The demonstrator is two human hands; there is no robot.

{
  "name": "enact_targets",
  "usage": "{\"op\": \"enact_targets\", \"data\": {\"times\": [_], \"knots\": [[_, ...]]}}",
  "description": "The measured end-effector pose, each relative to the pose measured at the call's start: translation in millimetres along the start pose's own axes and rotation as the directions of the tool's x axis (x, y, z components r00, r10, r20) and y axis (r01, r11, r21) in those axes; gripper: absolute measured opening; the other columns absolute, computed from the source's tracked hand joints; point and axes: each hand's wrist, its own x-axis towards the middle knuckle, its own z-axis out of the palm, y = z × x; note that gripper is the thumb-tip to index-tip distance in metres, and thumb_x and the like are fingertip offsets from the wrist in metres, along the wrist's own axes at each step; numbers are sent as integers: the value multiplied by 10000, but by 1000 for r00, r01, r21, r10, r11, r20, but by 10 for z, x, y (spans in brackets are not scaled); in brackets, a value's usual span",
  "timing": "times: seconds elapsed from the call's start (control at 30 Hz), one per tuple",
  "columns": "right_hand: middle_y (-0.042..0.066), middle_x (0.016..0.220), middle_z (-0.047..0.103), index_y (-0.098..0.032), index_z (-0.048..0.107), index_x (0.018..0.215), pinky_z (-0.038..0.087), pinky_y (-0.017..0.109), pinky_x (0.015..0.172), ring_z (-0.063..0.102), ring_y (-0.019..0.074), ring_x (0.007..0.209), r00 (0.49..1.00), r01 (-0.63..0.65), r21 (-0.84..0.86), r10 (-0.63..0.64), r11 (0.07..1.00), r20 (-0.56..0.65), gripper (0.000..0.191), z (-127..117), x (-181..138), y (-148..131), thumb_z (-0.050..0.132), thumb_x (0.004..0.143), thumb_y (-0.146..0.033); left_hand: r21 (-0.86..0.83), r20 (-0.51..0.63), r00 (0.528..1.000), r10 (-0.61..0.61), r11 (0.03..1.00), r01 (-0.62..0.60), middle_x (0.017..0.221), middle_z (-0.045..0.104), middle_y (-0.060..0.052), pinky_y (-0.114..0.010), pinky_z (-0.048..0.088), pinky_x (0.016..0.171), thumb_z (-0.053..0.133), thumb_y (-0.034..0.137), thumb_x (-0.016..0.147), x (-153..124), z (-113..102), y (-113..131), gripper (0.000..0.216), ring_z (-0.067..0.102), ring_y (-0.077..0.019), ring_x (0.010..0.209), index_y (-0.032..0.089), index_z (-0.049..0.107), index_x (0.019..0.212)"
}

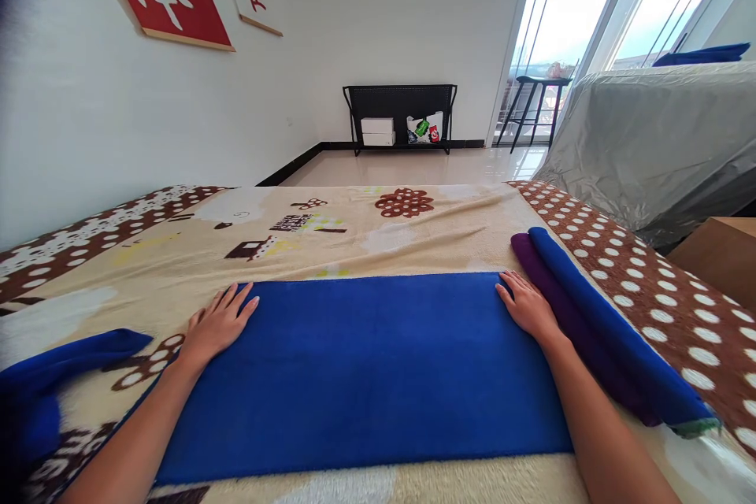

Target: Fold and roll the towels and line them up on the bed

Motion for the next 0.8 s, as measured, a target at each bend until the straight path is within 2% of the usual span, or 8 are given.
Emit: {"op": "enact_targets", "data": {"times": [0.2,0.33,0.43,0.5,0.57,0.63,0.7,0.8], "knots": [[111,1478,511,-156,548,1391,300,453,1210,403,257,1430,1000,8,-13,-8,1000,-1,616,-37,-8,-38,308,975,-542,-62,-19,999,-33,998,32,1610,341,-66,-588,225,1166,240,654,952,7,-66,18,666,275,-331,1491,320,428,1496],[157,1504,466,-113,547,1382,244,512,1221,367,285,1449,998,35,-25,-36,999,-52,583,-189,-81,-232,322,975,-464,-83,-186,980,-73,995,58,1609,332,-132,-546,135,1205,184,498,996,-184,-292,222,644,212,-281,1518,162,418,1493],[154,1533,425,-109,538,1390,158,498,1246,311,263,1479,989,119,-20,-120,993,-83,532,-254,-101,-715,322,984,-377,-99,-227,964,139,981,-165,1598,350,-143,-511,113,1213,233,348,985,-414,-459,696,581,248,-253,1507,122,385,1499],[113,1521,453,-147,547,1389,173,440,1250,325,221,1474,974,220,4,-219,976,-55,485,-197,-71,-1223,353,985,-332,-111,-141,933,332,931,-348,1559,433,-93,-427,226,1190,321,279,948,-542,-481,1182,559,366,-205,1454,181,420,1488],[67,1507,482,-194,547,1393,199,377,1244,352,178,1458,949,317,41,-316,948,-11,448,-53,-21,-1795,414,977,-296,-124,-65,881,469,872,-474,1555,444,-21,-337,278,1166,381,222,915,-625,-409,1732,556,384,-152,1442,251,467,1464],[73,1476,520,-198,564,1368,248,368,1222,396,171,1430,934,355,76,-357,932,17,409,141,16,-2307,444,984,-273,-131,-27,855,518,846,-517,1568,420,-43,-328,279,1168,417,186,893,-675,-267,2236,582,367,-157,1453,210,458,1473],[96,1434,553,-185,574,1335,322,447,1178,468,207,1371,937,342,103,-347,934,31,378,330,20,-2647,488,994,-322,-131,-8,868,496,860,-493,1557,427,-99,-359,302,1162,379,164,915,-713,-97,2593,567,381,-184,1449,145,446,1478],[108,1417,549,-186,575,1316,366,529,1131,510,245,1319,953,294,131,-301,947,32,406,525,-25,-2794,547,976,-406,-126,-14,898,440,890,-438,1565,402,-133,-419,288,1179,291,184,972,-764,121,2793,538,352,-215,1466,103,428,1485]]}}
